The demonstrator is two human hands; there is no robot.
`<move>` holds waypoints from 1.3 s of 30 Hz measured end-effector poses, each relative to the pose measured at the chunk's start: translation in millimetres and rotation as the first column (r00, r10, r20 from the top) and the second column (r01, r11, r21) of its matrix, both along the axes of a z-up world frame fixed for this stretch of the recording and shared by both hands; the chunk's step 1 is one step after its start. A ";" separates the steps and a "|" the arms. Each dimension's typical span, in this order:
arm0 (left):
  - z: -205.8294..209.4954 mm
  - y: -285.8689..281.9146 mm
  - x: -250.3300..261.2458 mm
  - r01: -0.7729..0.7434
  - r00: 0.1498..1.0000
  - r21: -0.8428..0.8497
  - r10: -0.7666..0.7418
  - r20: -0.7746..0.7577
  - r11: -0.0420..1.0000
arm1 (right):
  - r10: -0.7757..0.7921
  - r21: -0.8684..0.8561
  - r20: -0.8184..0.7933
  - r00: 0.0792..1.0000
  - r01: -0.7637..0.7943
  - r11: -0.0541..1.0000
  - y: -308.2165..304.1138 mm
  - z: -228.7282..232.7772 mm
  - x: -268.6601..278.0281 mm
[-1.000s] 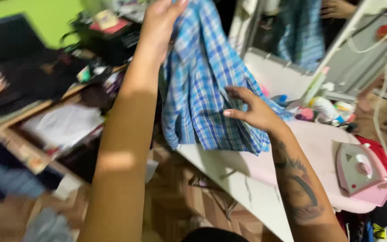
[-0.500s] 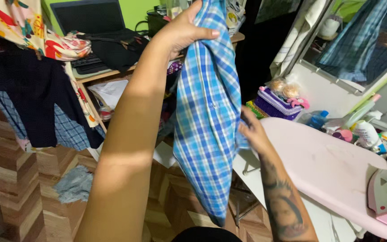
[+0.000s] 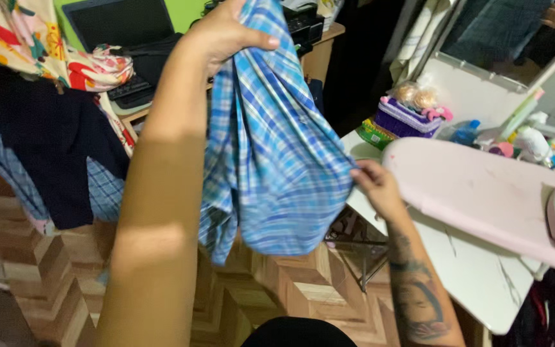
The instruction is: The person irons a blue plaid skirt on a small ironing board. They repeatedly adjust the garment, smooth the fabric, and move the iron across different sections to remove wrinkles.
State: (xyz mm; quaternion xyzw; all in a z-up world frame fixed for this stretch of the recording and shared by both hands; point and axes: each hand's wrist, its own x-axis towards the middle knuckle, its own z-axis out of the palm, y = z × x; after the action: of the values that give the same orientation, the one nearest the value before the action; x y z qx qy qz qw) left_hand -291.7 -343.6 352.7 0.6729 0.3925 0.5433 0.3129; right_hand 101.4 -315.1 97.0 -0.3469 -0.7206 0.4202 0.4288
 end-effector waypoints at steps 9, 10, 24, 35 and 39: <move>-34.2 -3.5 7.3 0.244 0.958 -0.128 -0.218 0.188 0.961 | -0.136 -0.081 -0.282 0.950 0.118 0.990 -41.8 -22.3 61.3; -35.5 -2.0 15.3 0.293 0.933 -0.137 -0.251 0.259 0.946 | -0.140 -0.084 -0.325 0.935 0.119 0.989 -46.3 -24.1 67.9; -47.4 53.1 154.7 0.475 0.864 -0.253 -0.393 0.314 0.843 | -0.341 -0.157 -0.396 0.853 0.303 0.940 -49.2 -54.5 191.0; -48.4 110.8 269.1 0.502 0.772 -0.164 -0.354 0.528 0.849 | -0.028 -0.667 0.153 0.988 0.124 0.735 -20.4 -120.6 316.1; -71.7 130.4 318.2 0.610 0.701 -0.156 -0.436 0.565 0.777 | 0.120 -0.714 0.221 0.968 0.077 0.696 -11.7 -164.1 346.1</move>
State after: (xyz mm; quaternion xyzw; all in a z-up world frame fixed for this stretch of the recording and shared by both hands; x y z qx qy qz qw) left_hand 26.5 -213.3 281.0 0.5307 0.1724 0.5100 0.6546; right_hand 447.6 -326.8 -67.1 -0.5282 -0.5517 0.6253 0.1600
